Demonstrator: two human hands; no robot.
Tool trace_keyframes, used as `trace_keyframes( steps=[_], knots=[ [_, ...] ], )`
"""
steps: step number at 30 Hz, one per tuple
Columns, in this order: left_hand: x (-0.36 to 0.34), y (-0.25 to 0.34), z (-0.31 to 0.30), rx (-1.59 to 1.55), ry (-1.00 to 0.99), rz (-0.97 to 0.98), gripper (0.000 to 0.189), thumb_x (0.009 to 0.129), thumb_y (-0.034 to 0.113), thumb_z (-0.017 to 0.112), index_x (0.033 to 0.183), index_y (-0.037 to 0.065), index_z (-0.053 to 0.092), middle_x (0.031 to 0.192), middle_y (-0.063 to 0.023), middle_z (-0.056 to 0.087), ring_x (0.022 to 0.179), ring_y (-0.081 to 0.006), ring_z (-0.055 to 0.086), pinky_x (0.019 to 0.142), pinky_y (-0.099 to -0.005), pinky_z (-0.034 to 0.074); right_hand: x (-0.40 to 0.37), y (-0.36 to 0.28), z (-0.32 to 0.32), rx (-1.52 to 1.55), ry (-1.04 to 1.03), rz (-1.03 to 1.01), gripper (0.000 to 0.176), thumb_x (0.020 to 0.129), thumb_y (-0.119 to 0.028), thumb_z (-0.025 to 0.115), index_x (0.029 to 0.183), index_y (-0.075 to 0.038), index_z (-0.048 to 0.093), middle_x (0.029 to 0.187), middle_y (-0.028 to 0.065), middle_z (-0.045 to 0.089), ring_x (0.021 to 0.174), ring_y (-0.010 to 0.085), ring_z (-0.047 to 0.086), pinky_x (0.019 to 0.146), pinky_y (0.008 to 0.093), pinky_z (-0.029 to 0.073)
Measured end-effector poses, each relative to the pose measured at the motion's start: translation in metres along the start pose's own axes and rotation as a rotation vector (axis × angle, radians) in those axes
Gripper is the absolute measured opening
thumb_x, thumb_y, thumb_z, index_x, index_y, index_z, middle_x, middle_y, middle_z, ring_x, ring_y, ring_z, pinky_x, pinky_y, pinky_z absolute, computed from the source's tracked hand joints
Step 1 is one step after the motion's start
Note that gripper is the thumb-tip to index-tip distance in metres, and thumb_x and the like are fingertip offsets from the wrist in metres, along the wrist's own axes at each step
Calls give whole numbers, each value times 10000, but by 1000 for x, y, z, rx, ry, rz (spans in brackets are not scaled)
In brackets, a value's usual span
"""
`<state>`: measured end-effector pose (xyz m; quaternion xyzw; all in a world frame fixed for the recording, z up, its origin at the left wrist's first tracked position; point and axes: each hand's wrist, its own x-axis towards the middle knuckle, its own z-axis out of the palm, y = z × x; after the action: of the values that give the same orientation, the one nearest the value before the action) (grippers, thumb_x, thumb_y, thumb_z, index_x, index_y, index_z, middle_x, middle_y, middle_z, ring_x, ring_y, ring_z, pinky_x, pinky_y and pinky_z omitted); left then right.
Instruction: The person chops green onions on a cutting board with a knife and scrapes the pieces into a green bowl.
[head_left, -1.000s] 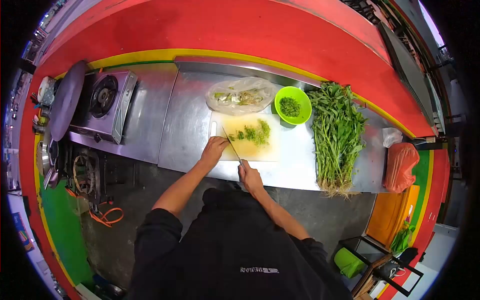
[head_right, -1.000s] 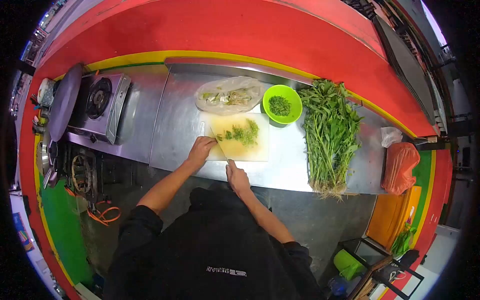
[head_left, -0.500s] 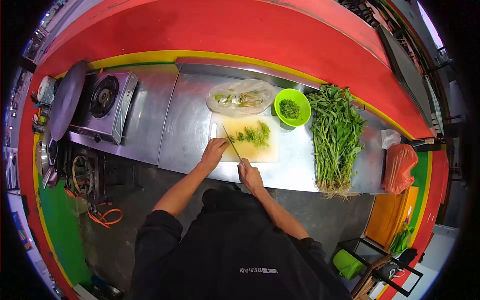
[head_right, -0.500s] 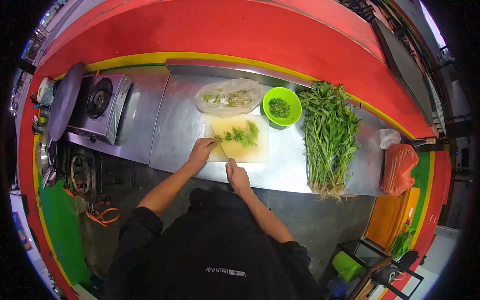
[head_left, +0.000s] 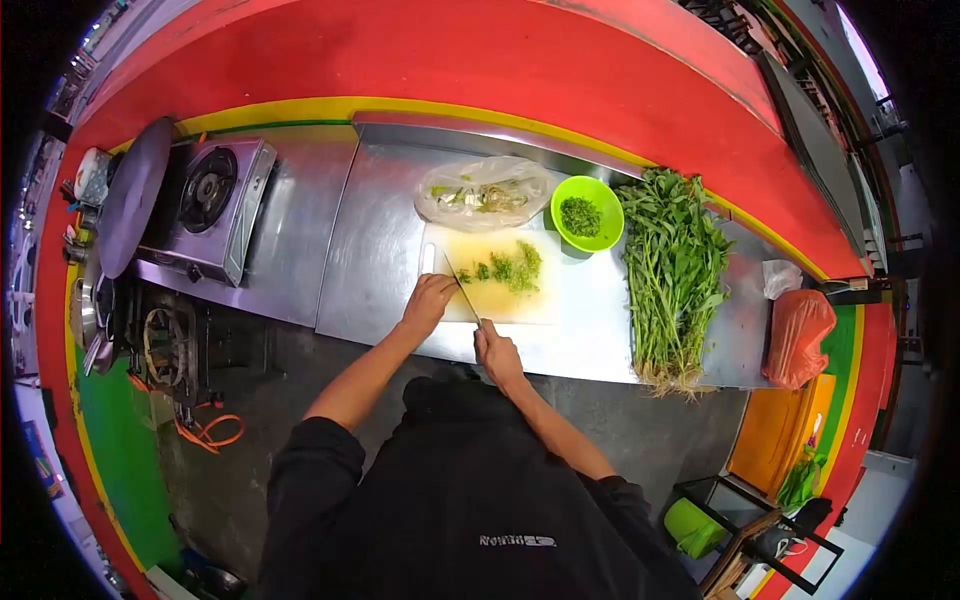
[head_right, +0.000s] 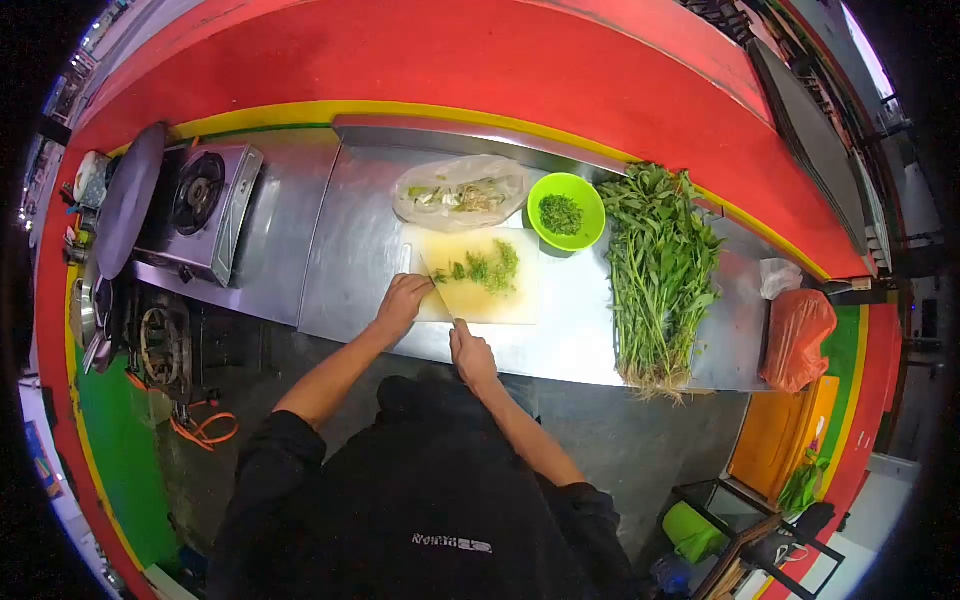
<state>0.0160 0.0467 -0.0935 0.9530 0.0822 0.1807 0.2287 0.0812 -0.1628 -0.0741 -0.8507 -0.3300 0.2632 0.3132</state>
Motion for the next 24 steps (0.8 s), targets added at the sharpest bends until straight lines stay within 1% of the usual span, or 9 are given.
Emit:
trace_keyframes(
  steps=[1,5,8,10,14,17,21,24],
  knots=[
    [0,0,0,-1,-4,-1,283,832,46,581,1074,22,724,1115,-93,707,1088,-243,642,970,-405,441,1,-2,1,-9,10,10,257,1037,-291,515,1226,-119,539,725,292,653,692,529,639,624,621,485],
    [1,5,-7,16,-15,6,293,818,26,589,1079,25,722,1120,-79,696,1087,-246,638,969,-401,439,12,-9,2,-52,28,19,261,1033,-297,516,1216,-113,539,721,297,651,691,536,634,622,625,486],
    [1,4,-9,48,-16,-1,290,817,35,593,1075,31,726,1111,-73,695,1090,-245,635,959,-400,446,17,-7,0,-11,-18,37,288,1031,-309,509,1234,-108,542,746,306,659,716,542,638,653,630,492],
    [0,2,-6,37,-8,-8,291,806,30,603,1067,36,732,1114,-70,696,1089,-243,637,956,-401,454,11,-10,-5,8,-7,63,280,1033,-309,509,1225,-108,548,767,305,666,736,539,643,668,630,493],
    [-2,-1,-2,45,-14,-16,288,810,25,589,1058,31,735,1104,-79,706,1075,-245,644,971,-402,458,2,-7,-10,45,-25,67,262,1041,-295,517,1223,-109,552,761,291,666,743,524,651,649,609,484],
    [1,-2,-4,-21,-1,2,294,805,7,578,1055,41,729,1079,-83,716,1062,-245,647,962,-403,452,-1,0,-8,51,-31,27,271,1046,-297,515,1242,-112,547,751,282,666,725,519,649,639,594,487],
    [1,-4,-4,-50,-11,-9,269,804,10,589,1034,37,725,1072,-78,720,1047,-250,652,958,-404,451,-3,-1,-5,7,-12,16,266,1046,-290,515,1241,-112,547,744,279,665,725,515,651,636,596,486],
    [1,-5,-2,-28,-15,-5,258,807,13,591,1025,36,727,1067,-78,719,1044,-247,652,955,-402,452,-1,0,-2,21,-25,16,259,1040,-283,521,1223,-101,548,723,287,653,696,517,645,616,618,479]
  ],
)
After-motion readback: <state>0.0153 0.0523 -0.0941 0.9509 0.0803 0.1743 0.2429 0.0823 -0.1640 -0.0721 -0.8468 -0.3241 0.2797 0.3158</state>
